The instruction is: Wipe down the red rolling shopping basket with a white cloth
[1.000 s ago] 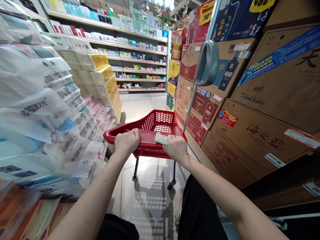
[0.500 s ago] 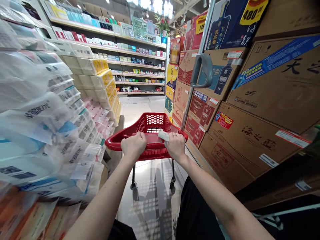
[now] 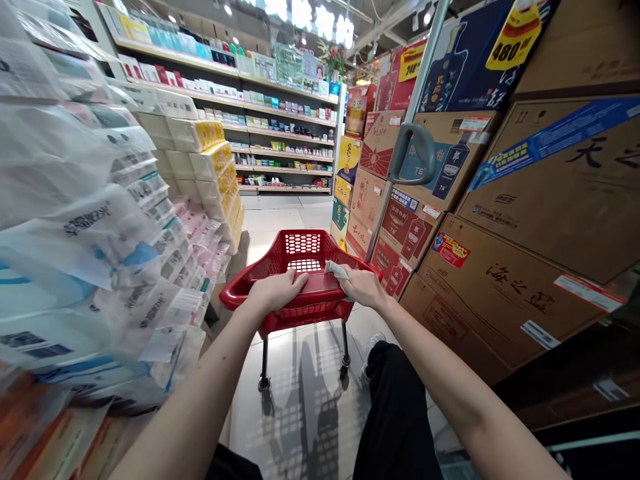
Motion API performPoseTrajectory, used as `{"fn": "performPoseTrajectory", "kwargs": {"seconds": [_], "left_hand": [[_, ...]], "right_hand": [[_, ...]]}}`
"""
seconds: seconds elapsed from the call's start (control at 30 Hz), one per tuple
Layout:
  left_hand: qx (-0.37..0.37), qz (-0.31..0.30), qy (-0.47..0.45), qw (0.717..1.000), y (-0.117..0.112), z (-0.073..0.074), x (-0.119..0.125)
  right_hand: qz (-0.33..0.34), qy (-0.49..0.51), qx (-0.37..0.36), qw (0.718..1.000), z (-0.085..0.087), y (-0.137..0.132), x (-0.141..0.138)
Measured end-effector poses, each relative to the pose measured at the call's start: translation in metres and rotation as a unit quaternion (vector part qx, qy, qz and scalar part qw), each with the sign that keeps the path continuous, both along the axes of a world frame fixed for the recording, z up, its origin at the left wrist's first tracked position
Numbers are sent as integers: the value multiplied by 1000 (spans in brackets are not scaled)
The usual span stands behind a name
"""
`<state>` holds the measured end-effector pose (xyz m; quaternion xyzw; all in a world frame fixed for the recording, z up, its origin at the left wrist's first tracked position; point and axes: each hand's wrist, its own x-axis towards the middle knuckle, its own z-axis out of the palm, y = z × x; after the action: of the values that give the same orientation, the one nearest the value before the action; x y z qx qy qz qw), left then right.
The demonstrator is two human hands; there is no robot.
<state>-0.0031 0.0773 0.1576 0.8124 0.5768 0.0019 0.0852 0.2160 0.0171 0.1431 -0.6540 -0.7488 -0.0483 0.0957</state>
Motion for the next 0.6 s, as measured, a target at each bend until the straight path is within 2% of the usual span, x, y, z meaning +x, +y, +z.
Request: {"fn": "performPoseTrajectory", "kwargs": {"seconds": [0.07, 0.17, 0.37, 0.47, 0.6], "left_hand": [[3, 0, 1, 1000, 1, 0, 0], [26, -8, 13, 1000, -2, 0, -2], [49, -11, 34, 998, -13, 3, -3], [51, -13, 37, 998, -18, 2, 2], [49, -11, 27, 998, -17, -1, 10]], "right_hand": [[47, -1, 16, 999, 0, -1, -1], [71, 10, 16, 997, 0, 2, -5], [99, 121, -62, 986, 1, 29, -5], [68, 141, -93, 983, 1, 41, 0], [4, 99, -42, 994, -1, 34, 1]]}}
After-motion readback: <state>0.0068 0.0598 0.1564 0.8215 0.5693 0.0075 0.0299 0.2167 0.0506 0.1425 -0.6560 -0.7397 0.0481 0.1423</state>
